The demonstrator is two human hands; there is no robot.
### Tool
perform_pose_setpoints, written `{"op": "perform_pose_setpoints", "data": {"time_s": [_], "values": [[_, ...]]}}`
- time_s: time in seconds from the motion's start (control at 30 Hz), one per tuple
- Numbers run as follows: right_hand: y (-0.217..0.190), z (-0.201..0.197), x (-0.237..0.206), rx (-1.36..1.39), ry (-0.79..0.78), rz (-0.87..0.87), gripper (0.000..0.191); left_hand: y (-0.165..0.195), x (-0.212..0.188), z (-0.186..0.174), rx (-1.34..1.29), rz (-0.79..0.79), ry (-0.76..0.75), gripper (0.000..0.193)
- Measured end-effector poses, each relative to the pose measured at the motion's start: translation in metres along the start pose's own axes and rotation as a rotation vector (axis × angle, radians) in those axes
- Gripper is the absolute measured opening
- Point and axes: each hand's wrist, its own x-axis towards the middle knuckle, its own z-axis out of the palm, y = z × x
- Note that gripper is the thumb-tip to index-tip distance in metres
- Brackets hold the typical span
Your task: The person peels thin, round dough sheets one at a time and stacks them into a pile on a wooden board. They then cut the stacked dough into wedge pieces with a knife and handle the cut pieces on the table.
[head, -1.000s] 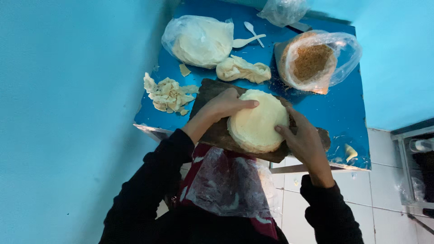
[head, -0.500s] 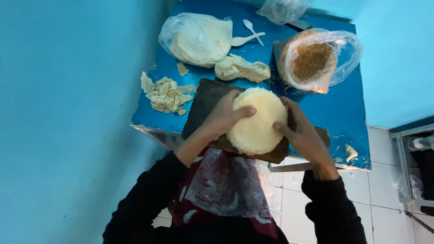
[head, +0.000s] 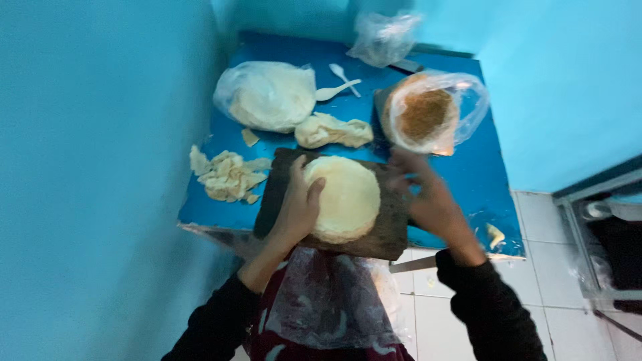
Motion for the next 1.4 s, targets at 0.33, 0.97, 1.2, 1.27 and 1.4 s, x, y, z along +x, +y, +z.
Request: {"op": "perform_pose_setpoints", "data": {"time_s": [0.33, 0.97, 1.2, 1.27, 1.4], "values": [[0.093, -0.137, 0.189, -0.47, 0.314, -0.249, 0.038, 0.034, 0.015, 0.013, -0.131, -0.103, 0.154, 0.063], [0.116, -0.133, 0.22, -1.174, -0.083, 0.326, 0.043, 0.009, 0.037, 0.001, -0.226, -0.129, 0.202, 0.057], [0.105, -0.149, 0.029, -0.447, 0.099, 0.854, 0.039, 0.007, -0.002, 0.008, -0.259, -0.094, 0.219, 0.06], [0.084, -0.148, -0.037, 0.02, 0.252, 0.956, 0.038, 0.013, -0.012, 0.006, -0.218, -0.044, 0.21, 0.062], [0.04, -0.082, -0.146, 0.665, 0.448, 1.026, 0.038, 0.034, -0.037, -0.006, -0.102, 0.093, 0.156, 0.059]]}}
